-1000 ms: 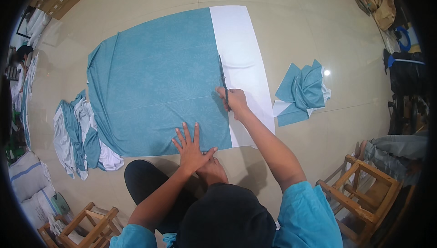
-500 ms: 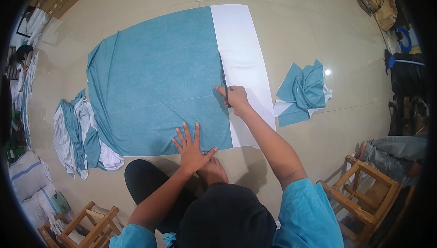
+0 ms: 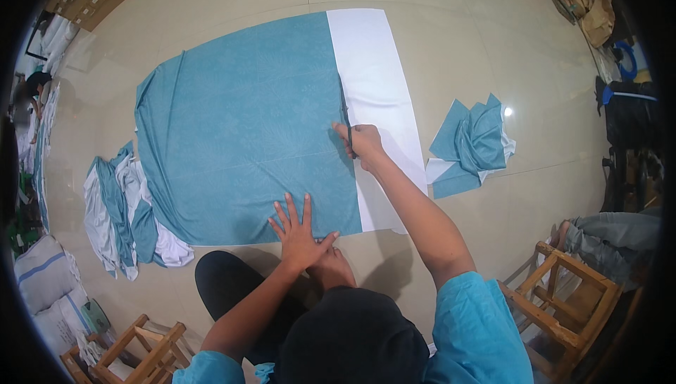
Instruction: The person sits on the floor and uses scissors to cut a large piece of light blue fabric into smaller rectangular pieces. They fold the fabric, cut along marked lines, and set the cut pieces aside.
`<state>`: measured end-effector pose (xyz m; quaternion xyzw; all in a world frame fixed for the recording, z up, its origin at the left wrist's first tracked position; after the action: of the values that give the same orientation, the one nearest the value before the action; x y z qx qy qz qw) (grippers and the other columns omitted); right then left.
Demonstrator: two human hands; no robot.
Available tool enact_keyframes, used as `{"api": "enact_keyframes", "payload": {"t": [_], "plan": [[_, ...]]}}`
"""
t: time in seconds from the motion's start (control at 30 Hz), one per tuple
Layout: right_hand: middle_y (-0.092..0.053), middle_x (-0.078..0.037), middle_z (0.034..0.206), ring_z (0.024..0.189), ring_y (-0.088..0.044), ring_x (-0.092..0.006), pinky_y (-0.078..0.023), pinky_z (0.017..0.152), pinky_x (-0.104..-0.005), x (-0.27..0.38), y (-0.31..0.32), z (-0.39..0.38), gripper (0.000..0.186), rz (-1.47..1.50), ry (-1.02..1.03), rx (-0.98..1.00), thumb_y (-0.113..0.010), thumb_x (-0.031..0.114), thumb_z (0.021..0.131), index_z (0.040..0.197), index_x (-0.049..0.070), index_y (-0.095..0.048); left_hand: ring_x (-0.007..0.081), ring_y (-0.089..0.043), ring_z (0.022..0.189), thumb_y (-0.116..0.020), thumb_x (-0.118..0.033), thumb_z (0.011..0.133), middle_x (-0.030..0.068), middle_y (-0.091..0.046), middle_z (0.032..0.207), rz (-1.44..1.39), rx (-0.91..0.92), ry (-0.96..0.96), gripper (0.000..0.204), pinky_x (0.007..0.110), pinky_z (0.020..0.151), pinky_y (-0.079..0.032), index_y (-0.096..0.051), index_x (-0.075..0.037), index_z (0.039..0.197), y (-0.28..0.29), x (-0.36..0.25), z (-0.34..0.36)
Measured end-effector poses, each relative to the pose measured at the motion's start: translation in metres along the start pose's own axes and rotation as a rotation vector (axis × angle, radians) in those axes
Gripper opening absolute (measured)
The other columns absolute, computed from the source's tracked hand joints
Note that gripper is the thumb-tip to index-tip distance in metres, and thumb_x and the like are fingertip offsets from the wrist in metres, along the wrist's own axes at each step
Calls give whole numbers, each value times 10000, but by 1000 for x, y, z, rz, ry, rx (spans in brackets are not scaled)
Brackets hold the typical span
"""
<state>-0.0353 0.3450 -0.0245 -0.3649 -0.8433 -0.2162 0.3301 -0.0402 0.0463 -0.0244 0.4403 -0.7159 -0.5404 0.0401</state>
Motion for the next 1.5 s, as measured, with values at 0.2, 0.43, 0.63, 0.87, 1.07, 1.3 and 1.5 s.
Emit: {"api": "enact_keyframes", "payload": {"t": [0.2, 0.43, 0.63, 0.87, 1.07, 1.3, 1.5], "plan": [[-583, -63, 685, 568, -538, -174, -423, 515, -350, -1, -1, 3, 471, 19, 23, 11, -901, 421, 854, 756, 41, -641, 613, 128, 1623, -715, -754, 886, 310, 68, 1807, 12, 19, 14, 1217, 839, 1205, 49, -117, -194, 1786, 1, 0, 0], [-591, -68, 693, 563, -538, -179, -415, 509, -354, 7, -1, 5, 459, 65, -2, 22, -898, 417, 840, 809, 23, -665, 649, 109, 1609, -745, -736, 863, 352, 62, 1791, 11, 13, 5, 1243, 842, 1194, 47, -136, -161, 1780, 2, -1, 1], [-559, -38, 643, 546, -526, -162, -396, 504, -334, 21, -1, 16, 511, 59, 20, 31, -884, 488, 835, 874, 16, -694, 650, 115, 1608, -737, -752, 861, 353, 60, 1791, 19, 8, -2, 1248, 843, 1191, 54, -135, -160, 1780, 0, 1, 1], [-573, -32, 656, 546, -538, -142, -419, 489, -308, 21, -3, 25, 474, 55, 27, 23, -904, 438, 841, 853, 16, -689, 639, 138, 1609, -736, -764, 855, 346, 72, 1793, 27, 3, -1, 1261, 850, 1185, 59, -125, -165, 1782, 0, 1, 1], [-603, -60, 701, 569, -551, -157, -436, 501, -333, 16, -4, 30, 443, 32, 62, 25, -911, 392, 843, 828, 13, -682, 625, 102, 1622, -700, -787, 871, 323, 42, 1802, 28, -18, -1, 1207, 848, 1198, 44, -170, -196, 1781, 1, 0, 0], [-605, -69, 692, 560, -550, -178, -419, 496, -342, 29, -3, 35, 457, 69, 18, 27, -905, 413, 830, 814, 15, -681, 648, 133, 1606, -738, -758, 855, 357, 74, 1789, 26, 10, 1, 1255, 850, 1185, 57, -130, -169, 1781, -3, 2, 1], [-591, -62, 674, 557, -546, -182, -411, 492, -345, 42, -6, 44, 447, 50, 16, -7, -897, 418, 829, 823, 23, -687, 651, 132, 1605, -734, -760, 857, 360, 77, 1787, 28, 10, 1, 1253, 850, 1184, 61, -127, -170, 1781, -5, 3, 2]]}}
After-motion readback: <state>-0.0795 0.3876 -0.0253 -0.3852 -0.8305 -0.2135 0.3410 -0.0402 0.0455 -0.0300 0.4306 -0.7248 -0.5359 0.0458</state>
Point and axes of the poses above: each hand's wrist, its own z-axis towards the middle knuckle, its own y-axis out of the back of the hand, x = y × z, the point moved 4 cm from there along z, towards the middle knuckle
